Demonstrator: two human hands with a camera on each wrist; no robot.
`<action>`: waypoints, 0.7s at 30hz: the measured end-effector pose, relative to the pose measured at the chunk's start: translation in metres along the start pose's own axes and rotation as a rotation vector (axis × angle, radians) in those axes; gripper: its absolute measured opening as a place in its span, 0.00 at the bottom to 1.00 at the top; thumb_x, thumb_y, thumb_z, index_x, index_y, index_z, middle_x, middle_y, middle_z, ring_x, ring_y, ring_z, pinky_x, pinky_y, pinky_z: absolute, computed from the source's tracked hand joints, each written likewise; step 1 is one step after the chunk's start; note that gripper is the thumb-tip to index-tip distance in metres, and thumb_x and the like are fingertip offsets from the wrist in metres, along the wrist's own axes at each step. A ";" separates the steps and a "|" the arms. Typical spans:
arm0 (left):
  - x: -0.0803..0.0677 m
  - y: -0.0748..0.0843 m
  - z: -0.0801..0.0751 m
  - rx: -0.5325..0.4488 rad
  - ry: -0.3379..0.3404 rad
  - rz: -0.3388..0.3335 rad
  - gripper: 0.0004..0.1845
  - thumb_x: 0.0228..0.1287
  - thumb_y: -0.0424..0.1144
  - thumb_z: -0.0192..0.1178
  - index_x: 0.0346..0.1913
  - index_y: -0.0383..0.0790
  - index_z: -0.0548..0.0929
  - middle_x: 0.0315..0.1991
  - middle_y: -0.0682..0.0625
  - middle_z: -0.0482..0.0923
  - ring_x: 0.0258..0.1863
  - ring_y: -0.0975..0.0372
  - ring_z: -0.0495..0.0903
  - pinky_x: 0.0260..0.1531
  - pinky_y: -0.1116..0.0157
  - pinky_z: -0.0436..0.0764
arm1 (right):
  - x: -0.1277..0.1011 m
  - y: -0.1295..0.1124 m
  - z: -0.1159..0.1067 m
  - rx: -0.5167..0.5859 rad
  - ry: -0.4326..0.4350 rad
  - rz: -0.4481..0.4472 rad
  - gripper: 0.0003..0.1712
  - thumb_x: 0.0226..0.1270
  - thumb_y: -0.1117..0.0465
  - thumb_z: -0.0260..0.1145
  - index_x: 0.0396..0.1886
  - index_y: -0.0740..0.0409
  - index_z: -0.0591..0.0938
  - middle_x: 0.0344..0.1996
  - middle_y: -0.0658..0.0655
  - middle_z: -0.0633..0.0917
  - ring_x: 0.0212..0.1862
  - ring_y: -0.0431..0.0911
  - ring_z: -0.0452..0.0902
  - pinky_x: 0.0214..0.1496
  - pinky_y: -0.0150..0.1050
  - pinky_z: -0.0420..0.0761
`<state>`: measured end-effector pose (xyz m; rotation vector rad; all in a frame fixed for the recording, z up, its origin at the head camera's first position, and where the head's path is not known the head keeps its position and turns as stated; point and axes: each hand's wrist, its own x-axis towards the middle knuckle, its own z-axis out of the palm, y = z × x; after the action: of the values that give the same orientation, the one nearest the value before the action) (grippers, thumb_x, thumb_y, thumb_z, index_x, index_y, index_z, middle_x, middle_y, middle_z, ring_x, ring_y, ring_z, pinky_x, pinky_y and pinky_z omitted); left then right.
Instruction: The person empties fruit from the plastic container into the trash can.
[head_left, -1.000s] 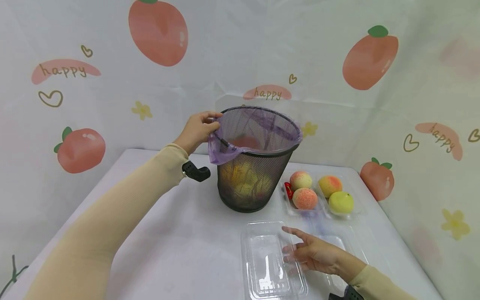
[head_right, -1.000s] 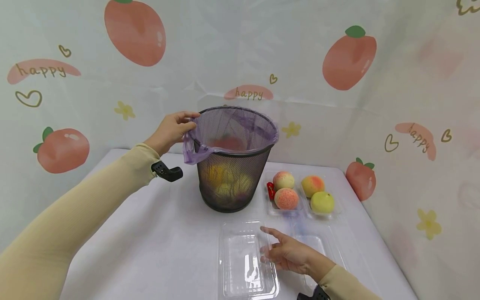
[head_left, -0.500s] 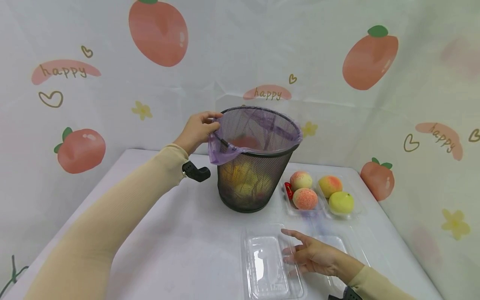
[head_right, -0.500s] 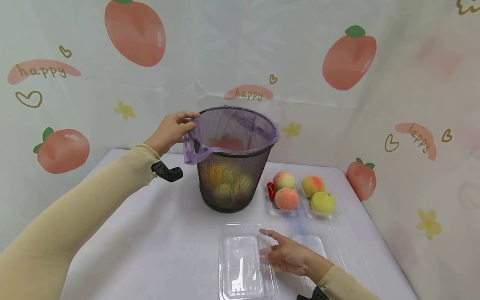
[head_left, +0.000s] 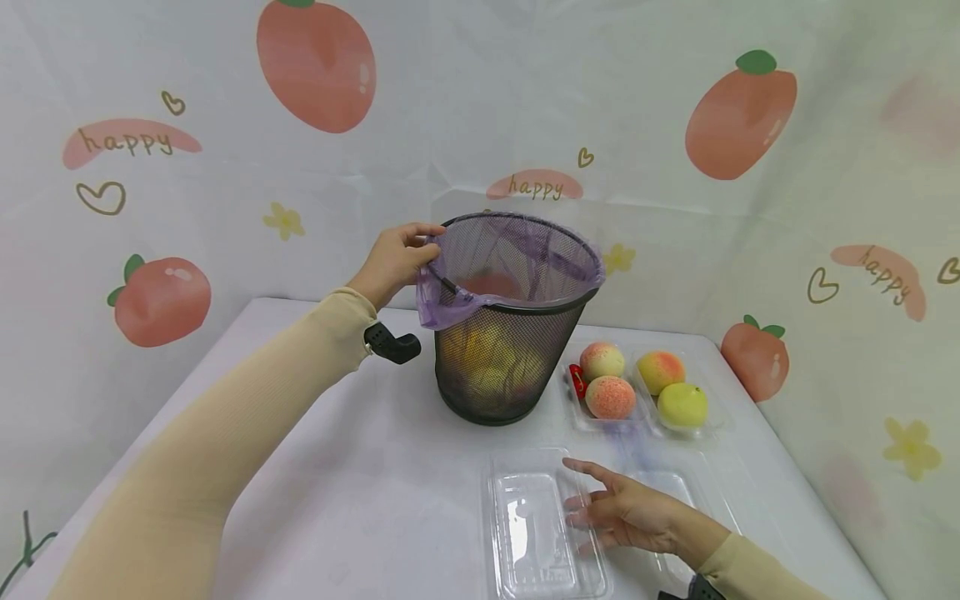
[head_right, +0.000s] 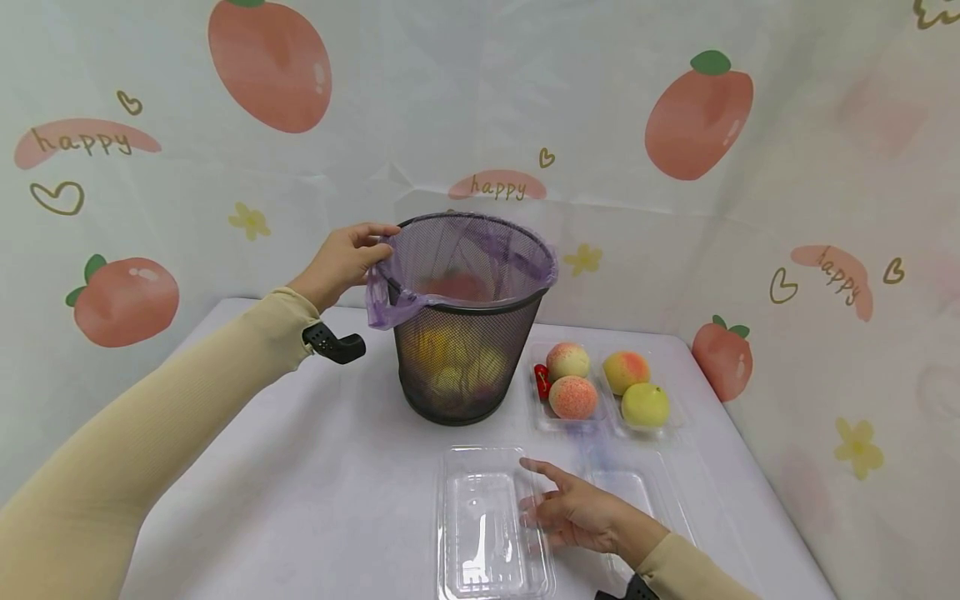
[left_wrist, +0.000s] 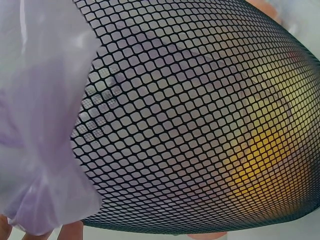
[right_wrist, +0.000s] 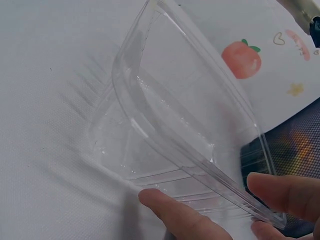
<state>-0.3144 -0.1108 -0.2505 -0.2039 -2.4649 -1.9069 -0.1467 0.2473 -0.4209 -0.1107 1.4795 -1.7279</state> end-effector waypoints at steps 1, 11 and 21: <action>0.000 0.000 0.000 0.001 0.000 0.000 0.24 0.64 0.33 0.52 0.64 0.44 0.75 0.61 0.44 0.69 0.46 0.59 0.73 0.40 0.66 0.79 | 0.000 0.000 0.000 0.003 -0.001 -0.002 0.48 0.66 0.74 0.56 0.77 0.56 0.39 0.54 0.65 0.68 0.50 0.47 0.74 0.53 0.55 0.79; -0.001 0.002 0.000 0.019 0.002 0.005 0.24 0.65 0.34 0.52 0.65 0.44 0.74 0.63 0.43 0.68 0.47 0.59 0.73 0.42 0.64 0.79 | -0.003 -0.008 -0.006 -0.052 0.020 -0.023 0.43 0.69 0.69 0.55 0.75 0.65 0.41 0.54 0.60 0.74 0.54 0.48 0.77 0.55 0.55 0.77; -0.001 0.001 0.000 -0.004 -0.003 -0.003 0.24 0.65 0.33 0.52 0.65 0.43 0.74 0.63 0.44 0.68 0.48 0.59 0.72 0.42 0.65 0.79 | -0.010 -0.023 -0.010 -0.104 0.056 -0.058 0.40 0.71 0.63 0.55 0.74 0.67 0.45 0.54 0.58 0.72 0.53 0.46 0.74 0.59 0.51 0.75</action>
<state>-0.3138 -0.1107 -0.2498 -0.2032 -2.4647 -1.9136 -0.1581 0.2600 -0.4004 -0.1625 1.6225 -1.7120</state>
